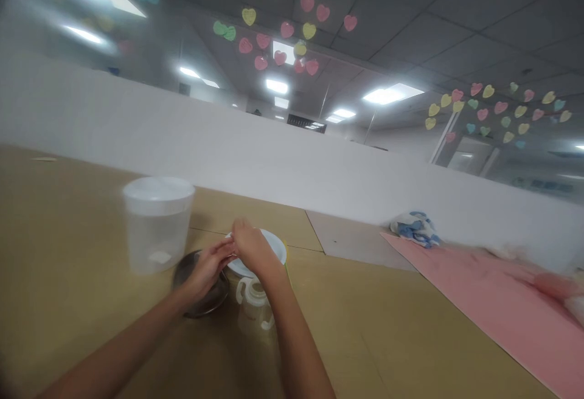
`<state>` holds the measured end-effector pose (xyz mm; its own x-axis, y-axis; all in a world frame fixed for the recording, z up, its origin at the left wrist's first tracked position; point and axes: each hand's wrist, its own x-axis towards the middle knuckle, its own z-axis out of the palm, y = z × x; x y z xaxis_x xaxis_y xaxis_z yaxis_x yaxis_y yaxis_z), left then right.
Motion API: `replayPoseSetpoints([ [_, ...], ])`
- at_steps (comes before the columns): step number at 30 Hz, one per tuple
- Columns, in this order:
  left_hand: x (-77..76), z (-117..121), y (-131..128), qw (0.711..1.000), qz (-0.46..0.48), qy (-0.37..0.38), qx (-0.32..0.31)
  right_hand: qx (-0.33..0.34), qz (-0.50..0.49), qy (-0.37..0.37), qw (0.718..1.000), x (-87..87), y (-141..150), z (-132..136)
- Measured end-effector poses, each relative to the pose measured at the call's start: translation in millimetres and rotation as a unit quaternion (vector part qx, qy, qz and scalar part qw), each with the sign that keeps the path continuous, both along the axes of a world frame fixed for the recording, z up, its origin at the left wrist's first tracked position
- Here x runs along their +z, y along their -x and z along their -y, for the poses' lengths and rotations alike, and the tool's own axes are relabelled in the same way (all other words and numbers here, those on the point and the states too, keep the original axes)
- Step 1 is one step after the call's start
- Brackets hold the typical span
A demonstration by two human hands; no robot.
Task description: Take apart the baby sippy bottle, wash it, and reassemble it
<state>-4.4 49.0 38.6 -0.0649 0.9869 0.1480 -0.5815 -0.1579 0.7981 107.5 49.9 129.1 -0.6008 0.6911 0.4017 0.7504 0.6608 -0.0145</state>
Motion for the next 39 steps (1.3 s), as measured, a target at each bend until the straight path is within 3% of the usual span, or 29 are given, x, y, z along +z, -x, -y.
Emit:
replayPoseSetpoints([
  [4,2.2,3,-2,0.999,0.006,-0.045,-0.015,-0.02,-0.009,-0.003,1.0,2.4,0,-1],
  [12,-7.1,0,-5,0.986,-0.127,-0.098,0.037,-0.014,-0.001,0.017,1.0,5.5,0,4],
  [25,-17.8,-8,0,0.981,-0.154,-0.109,0.052,-0.058,0.03,-0.023,0.998,9.0,-1,5],
  [32,-14.0,-7,-2,0.973,-0.19,-0.115,0.064,-0.003,-0.127,-0.035,0.991,15.4,-5,3],
  [39,-14.9,-5,-3,0.961,-0.225,-0.138,0.082,0.067,-0.283,-0.015,0.957,20.4,-12,6],
])
